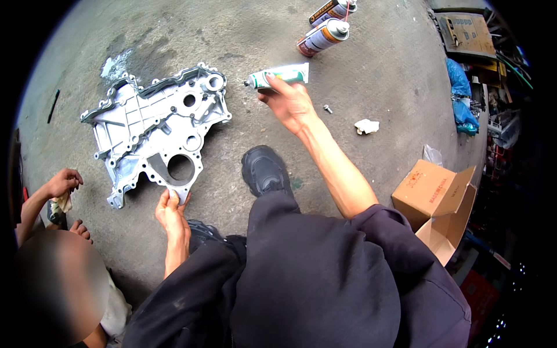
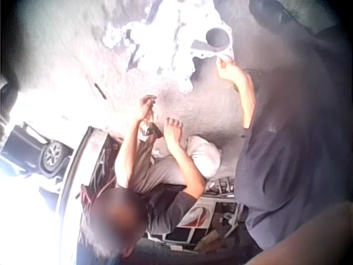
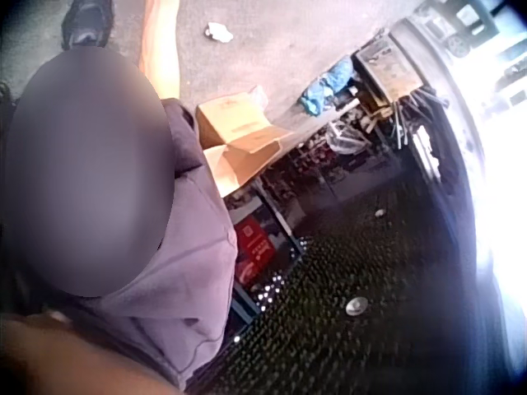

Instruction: The person applies sealant from a tube onto the mating surfaces of a metal engine timing cover while working on the ground.

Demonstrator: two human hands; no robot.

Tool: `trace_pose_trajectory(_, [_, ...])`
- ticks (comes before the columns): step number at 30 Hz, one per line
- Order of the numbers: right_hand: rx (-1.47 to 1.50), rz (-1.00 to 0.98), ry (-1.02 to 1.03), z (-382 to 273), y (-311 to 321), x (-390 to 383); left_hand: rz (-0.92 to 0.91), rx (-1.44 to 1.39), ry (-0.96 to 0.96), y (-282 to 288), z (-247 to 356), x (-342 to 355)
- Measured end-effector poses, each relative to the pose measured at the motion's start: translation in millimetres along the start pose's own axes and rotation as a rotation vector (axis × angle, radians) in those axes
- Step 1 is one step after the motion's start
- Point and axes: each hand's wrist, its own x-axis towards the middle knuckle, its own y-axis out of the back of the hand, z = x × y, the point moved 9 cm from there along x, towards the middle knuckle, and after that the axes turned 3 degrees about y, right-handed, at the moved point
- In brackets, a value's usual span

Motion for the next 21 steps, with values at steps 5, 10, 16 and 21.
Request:
trace_pose_trajectory(5, [-0.208, 0.04, 0.157, -19.8, -5.9, 14.2, -0.083, 0.012, 0.066, -29.8, -11.7, 4.9])
trace_pose_trajectory(10, [-0.761, 0.107, 0.401, -44.4, -34.2, 43.9, -0.133, 0.028, 0.089, -38.7, -9.1, 7.5])
trace_pose_trajectory(16, [-0.863, 0.099, 0.589, -44.8, -60.5, 64.4, -0.115, 0.021, 0.086, -35.2, -10.3, 5.9])
trace_pose_trajectory(21, [-0.928, 0.168, 0.63, -47.7, -70.0, 60.4, -0.113, -0.022, 0.097, -33.1, -10.3, 5.4])
